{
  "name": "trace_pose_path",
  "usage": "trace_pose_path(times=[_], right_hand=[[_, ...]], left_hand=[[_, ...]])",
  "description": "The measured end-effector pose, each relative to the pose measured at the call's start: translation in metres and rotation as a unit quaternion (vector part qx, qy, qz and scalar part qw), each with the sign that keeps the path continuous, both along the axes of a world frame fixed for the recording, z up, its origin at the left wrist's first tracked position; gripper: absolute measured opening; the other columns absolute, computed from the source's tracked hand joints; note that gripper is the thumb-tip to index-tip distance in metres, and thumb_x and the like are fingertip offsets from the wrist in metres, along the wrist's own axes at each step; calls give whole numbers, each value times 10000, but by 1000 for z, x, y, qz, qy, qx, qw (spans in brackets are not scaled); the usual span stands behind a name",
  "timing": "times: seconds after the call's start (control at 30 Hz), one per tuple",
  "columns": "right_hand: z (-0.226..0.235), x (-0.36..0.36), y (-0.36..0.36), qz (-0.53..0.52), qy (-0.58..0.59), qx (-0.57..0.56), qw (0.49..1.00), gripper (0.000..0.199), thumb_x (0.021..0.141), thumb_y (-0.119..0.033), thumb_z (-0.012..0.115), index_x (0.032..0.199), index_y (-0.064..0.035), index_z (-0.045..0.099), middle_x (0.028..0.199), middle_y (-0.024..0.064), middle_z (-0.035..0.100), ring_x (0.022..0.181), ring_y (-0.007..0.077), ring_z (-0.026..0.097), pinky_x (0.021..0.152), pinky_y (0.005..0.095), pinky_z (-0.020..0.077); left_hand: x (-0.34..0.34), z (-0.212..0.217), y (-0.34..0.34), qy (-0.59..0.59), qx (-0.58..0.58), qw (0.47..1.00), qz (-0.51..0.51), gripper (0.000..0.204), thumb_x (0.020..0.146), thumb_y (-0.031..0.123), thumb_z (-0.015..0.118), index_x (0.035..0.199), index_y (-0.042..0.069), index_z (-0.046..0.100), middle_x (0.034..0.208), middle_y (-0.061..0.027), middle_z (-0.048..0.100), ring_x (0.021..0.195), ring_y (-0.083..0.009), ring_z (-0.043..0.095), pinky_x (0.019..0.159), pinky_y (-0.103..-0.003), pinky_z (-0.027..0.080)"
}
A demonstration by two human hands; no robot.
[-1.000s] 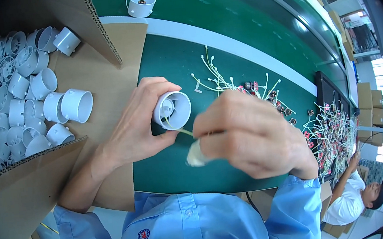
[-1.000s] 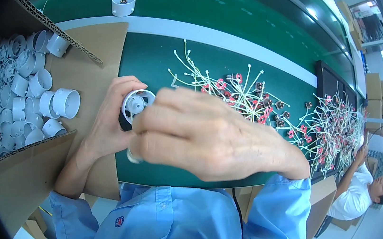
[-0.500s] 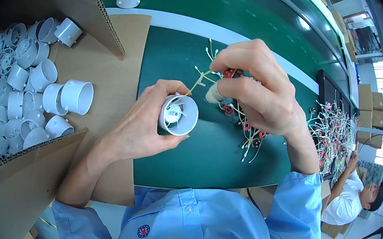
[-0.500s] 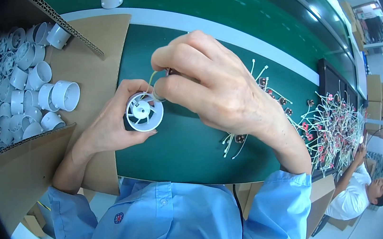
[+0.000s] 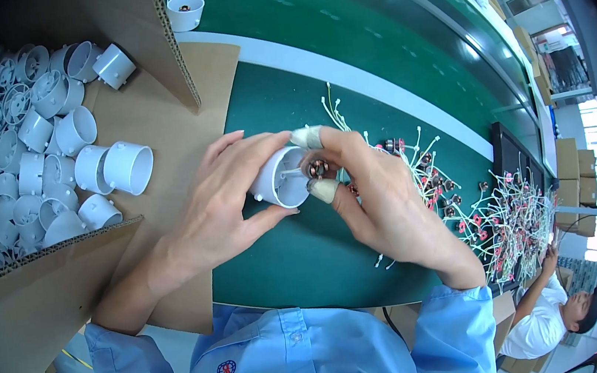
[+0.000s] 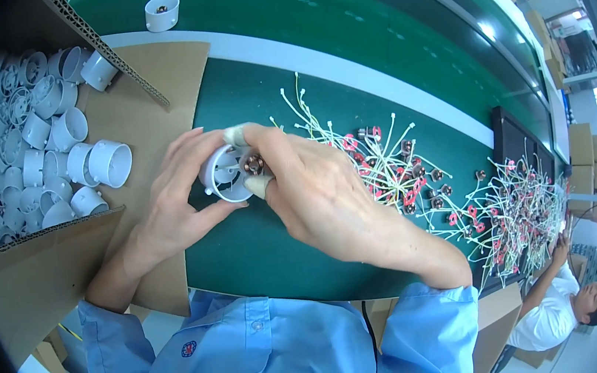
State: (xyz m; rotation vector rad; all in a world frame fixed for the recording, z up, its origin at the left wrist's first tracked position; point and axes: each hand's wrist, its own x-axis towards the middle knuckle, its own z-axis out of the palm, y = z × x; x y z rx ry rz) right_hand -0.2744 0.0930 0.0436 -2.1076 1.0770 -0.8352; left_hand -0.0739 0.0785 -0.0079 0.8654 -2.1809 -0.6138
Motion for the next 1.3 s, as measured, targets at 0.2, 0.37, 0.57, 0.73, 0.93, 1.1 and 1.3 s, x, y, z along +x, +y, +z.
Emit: trace_pose_path(times=[0.2,0.37,0.57,0.73,0.93,1.1,1.3], right_hand=[[-7,2,3,-19,116,-167,979,369,637,75,632,993,17,550,872,132,579,716,292,570,614,379,446],[-21,8,5,-21,79,-157,984,349,623,63,638,957,6,557,845,122,564,709,295,555,611,391,436],[-22,11,5,-30,113,-147,982,323,613,56,643,921,-3,566,876,107,555,774,278,544,673,373,411],[-22,10,-1,-46,136,-175,974,311,609,40,657,900,-33,578,941,95,552,793,251,531,718,349,374],[-28,6,-10,-45,77,-161,983,274,641,11,672,891,-56,582,1040,92,559,854,262,554,746,353,407],[-35,0,-18,21,12,-63,998,219,697,-6,665,894,-49,578,1150,123,566,977,294,583,793,367,472],[-35,-3,-27,87,16,-18,996,218,714,29,644,912,-34,577,1224,157,555,953,304,623,760,350,520]], left_hand=[[-2,1,3,-18,-58,998,21,713,620,140,797,1255,27,494,1169,-119,576,1051,-253,567,945,-410,410],[-4,0,5,11,-65,997,32,693,595,92,798,1227,23,522,1159,-129,584,990,-256,596,856,-366,474],[-5,-5,2,46,-64,997,23,660,590,45,799,1198,18,544,1150,-142,592,966,-275,615,796,-327,514],[-4,-9,2,100,23,995,18,625,612,49,807,1182,10,552,1143,-149,601,1018,-275,610,843,-332,512],[-3,-9,4,129,80,988,20,602,616,45,811,1162,4,561,1149,-145,603,1044,-259,606,865,-335,508],[-2,-7,4,108,50,993,5,597,613,40,809,1157,8,566,1150,-144,604,1041,-263,607,869,-336,504],[-2,-6,2,109,93,990,13,602,620,47,804,1171,17,566,1142,-141,602,1031,-258,607,855,-337,502]])
